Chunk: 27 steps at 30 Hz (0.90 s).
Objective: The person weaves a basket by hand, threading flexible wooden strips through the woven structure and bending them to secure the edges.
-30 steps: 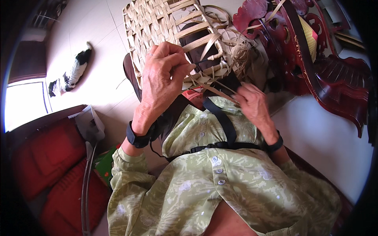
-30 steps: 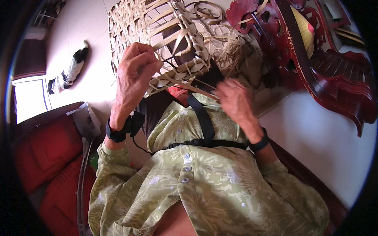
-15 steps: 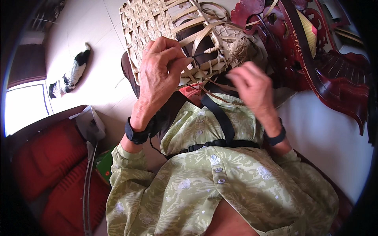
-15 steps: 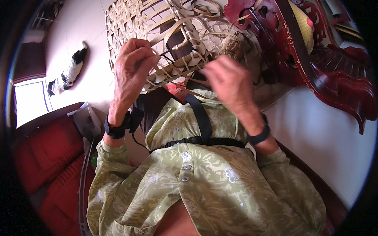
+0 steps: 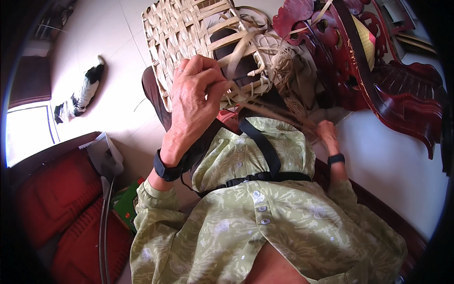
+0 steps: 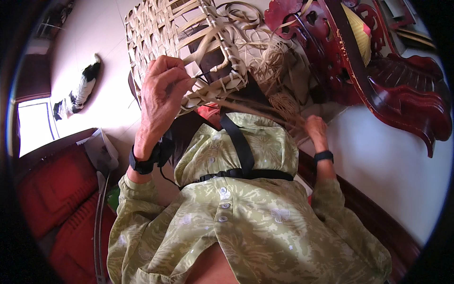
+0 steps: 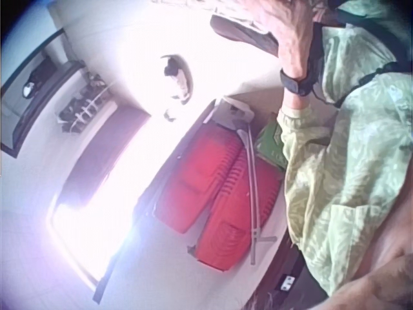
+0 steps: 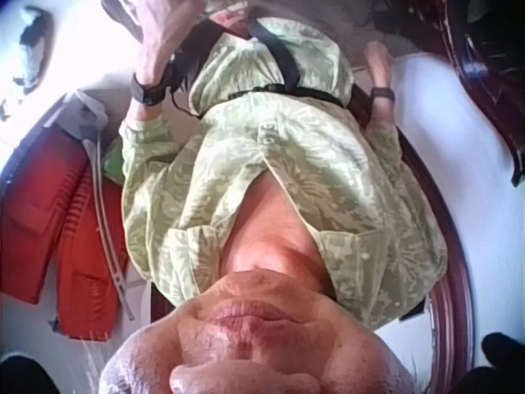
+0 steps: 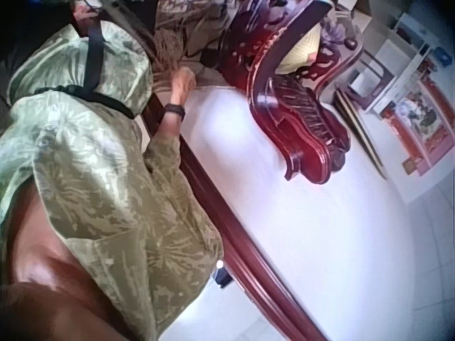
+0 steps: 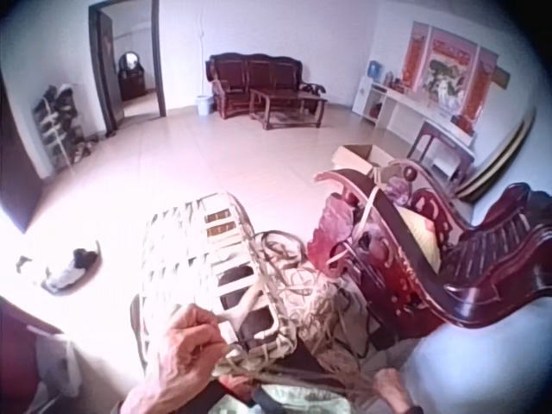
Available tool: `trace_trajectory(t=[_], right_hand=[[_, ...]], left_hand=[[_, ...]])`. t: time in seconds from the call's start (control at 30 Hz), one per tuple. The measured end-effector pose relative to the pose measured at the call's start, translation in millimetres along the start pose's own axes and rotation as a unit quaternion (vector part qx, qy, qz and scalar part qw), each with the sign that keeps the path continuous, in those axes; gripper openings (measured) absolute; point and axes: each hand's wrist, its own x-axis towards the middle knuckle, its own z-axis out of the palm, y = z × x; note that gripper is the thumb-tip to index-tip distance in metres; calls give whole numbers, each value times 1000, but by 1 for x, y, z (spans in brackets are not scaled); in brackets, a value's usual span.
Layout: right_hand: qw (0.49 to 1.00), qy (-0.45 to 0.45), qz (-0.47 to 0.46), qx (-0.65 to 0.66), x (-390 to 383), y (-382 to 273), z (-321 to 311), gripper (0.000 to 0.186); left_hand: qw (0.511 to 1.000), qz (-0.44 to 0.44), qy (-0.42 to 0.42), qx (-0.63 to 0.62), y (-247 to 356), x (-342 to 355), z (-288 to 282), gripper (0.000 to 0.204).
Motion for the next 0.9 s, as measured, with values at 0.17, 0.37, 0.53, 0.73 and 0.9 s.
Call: trace_trajectory(t=[0.17, 0.37, 0.53, 0.73, 0.9], right_hand=[[986, 82, -139, 34, 3, -8, -40, 31], [784, 303, -455, 296, -119, -190, -133, 13], [755, 357, -482, 265, -125, -221, -116, 17], [927, 168, -270, 199, -79, -95, -81, 16], [992, -41, -23, -119, 30, 67, 57, 29]], left_hand=[[1000, -10, 6, -8, -4, -5, -2, 7], [1000, -10, 10, -5, -3, 2, 1, 9], [1000, -8, 10, -12, -4, -1, 0, 10], [1000, -7, 25, 0, -3, -7, -2, 8], [1000, 25, 11, -2, -5, 3, 3, 8]])
